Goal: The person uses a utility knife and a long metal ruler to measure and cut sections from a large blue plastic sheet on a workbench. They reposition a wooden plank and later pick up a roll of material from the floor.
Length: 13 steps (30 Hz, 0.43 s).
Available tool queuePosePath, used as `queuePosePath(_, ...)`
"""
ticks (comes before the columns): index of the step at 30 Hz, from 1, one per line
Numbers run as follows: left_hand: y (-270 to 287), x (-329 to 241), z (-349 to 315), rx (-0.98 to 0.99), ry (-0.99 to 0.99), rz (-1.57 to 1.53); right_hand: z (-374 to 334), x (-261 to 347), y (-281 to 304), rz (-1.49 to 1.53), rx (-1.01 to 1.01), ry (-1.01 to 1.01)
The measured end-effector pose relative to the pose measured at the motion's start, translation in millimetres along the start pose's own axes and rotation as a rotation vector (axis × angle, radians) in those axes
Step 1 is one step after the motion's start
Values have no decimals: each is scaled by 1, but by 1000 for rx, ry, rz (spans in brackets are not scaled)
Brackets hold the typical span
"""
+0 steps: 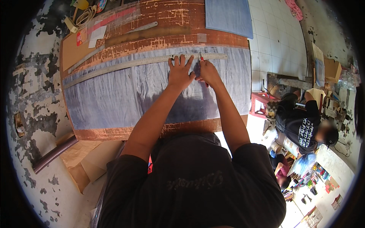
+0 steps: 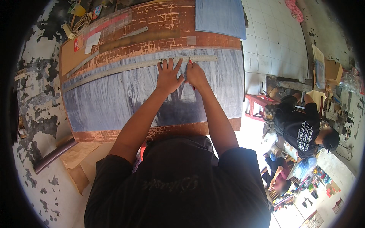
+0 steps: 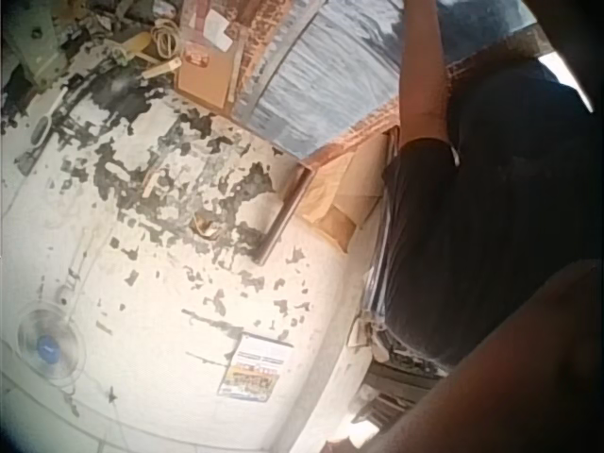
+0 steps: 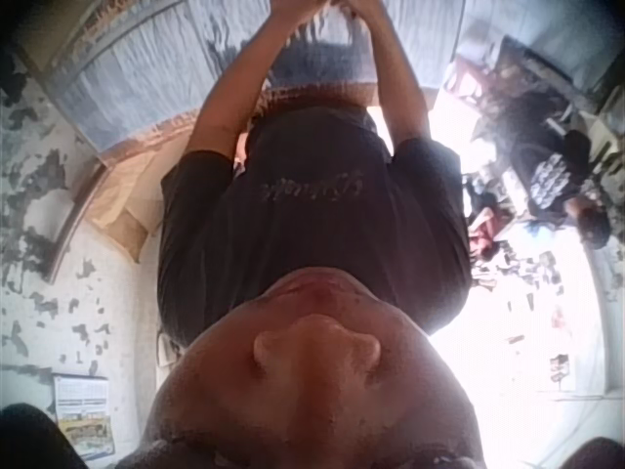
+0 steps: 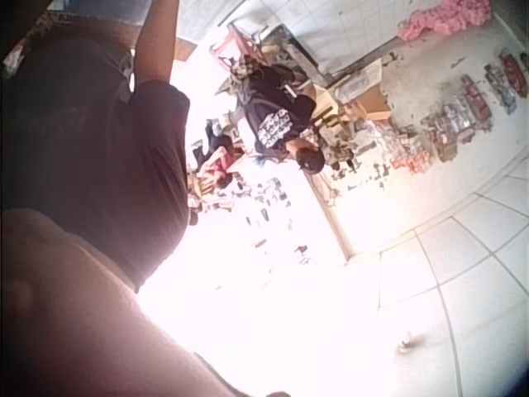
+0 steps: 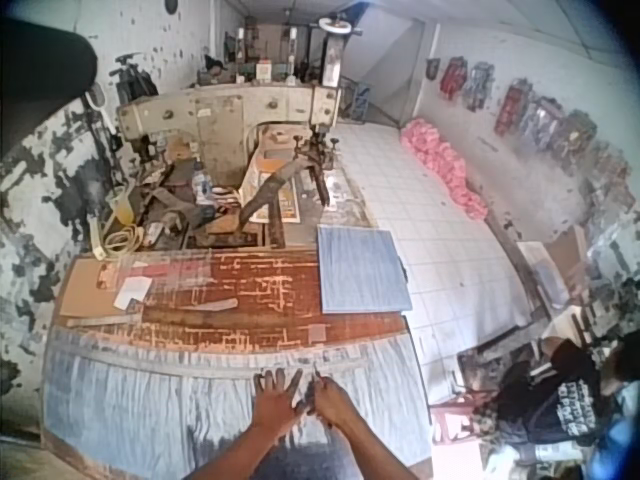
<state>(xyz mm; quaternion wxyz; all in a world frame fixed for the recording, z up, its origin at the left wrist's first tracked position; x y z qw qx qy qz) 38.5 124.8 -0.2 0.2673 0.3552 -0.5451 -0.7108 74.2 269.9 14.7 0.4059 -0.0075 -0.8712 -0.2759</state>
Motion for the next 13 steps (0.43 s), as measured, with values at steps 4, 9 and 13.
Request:
queuePosePath(4,0,0,0,-6,-3,4,-2,2,1,2,0,-3)
queuePosePath(9,1,0,0,3,-3,0,-4,3,2,22,-11,6)
queuePosePath(13,1,-1,0,15,0,-1,-2,1,1,19,-12,5)
Point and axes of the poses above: each hand's wrist, its own z-axis towards the middle knuckle, its own y-axis out of the back of the hand, x = y × z, the point moved 4 cm from there along z, towards the middle knuckle, and after that the axes turned 13 degrees about -x, right-handed, at the moved point
